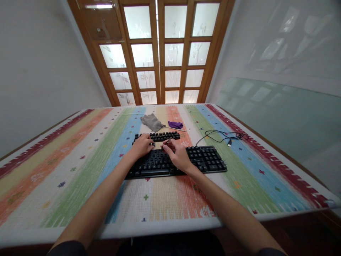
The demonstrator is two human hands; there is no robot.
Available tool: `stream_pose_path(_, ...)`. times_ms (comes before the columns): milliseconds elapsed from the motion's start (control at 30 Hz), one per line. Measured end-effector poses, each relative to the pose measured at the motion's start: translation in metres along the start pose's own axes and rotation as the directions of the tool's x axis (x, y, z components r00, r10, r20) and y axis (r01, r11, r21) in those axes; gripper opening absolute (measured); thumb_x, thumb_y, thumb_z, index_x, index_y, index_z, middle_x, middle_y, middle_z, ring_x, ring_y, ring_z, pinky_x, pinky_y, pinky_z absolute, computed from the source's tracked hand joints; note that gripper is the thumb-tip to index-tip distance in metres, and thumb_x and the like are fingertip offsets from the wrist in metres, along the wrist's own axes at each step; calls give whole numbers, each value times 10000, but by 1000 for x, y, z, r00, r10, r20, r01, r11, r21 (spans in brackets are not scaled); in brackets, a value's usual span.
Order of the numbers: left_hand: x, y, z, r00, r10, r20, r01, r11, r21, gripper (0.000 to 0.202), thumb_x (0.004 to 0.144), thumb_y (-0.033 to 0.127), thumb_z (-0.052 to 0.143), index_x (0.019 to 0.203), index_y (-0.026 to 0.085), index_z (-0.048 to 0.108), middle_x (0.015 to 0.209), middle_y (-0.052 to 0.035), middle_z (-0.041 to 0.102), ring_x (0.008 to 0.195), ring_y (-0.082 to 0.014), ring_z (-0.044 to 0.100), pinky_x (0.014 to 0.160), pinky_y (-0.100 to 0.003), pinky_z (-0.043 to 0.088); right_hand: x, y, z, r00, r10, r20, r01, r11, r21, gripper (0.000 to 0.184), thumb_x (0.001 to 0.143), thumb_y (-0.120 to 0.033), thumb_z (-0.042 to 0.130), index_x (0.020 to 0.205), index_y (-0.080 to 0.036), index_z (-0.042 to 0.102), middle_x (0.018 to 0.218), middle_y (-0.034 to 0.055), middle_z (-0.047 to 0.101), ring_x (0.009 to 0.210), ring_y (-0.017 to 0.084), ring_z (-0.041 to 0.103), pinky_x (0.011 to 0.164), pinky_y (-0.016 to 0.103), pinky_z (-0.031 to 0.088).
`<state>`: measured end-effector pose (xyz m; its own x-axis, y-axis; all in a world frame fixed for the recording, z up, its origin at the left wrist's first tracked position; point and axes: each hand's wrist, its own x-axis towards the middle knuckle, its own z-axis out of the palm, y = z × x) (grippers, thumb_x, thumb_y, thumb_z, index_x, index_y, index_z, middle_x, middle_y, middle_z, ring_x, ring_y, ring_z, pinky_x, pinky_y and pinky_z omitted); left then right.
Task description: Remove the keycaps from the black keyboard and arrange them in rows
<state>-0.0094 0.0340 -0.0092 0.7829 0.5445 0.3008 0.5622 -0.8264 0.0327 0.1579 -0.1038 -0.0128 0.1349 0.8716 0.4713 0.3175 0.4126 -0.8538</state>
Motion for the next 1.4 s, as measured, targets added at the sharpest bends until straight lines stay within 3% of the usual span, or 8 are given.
stream_pose_path(133,1,-3,1,999,22,26,-23,999,37,156,832,219,601,814,185,753,880,-77,564,921,-228,518,847,-344,460,0,2,0,1000,-15,0,15,999,-33,177,924,-379,558,949,-205,585,888,59,708,796,201,692,794,365,550)
stream_pose_path(367,0,-4,-4,998,64,9,-64,998,13,198,819,191,619,973,185,743,924,-79,567,934,-230,514,856,-357,463,-1,5,0,1000,-23,5,24,999,-26,174,924,-377,563,965,-211,592,892,55,704,817,200,694,799,358,554)
stream_pose_path(600,5,-6,-5,990,134,42,-133,991,-25,160,823,165,619,894,195,760,918,-77,559,916,-224,502,851,-352,448,-1,4,1,1000,-21,5,21,1000,-21,211,919,-417,566,956,-213,604,886,53,706,818,198,693,798,356,556)
stream_pose_path(1400,4,-8,2,999,16,-52,-17,1000,-15,133,810,193,587,865,189,708,917,-79,588,952,-236,523,832,-345,464,3,-2,-12,997,0,78,1,1000,-15,216,912,-405,572,959,-197,608,880,61,705,815,190,681,785,351,550)
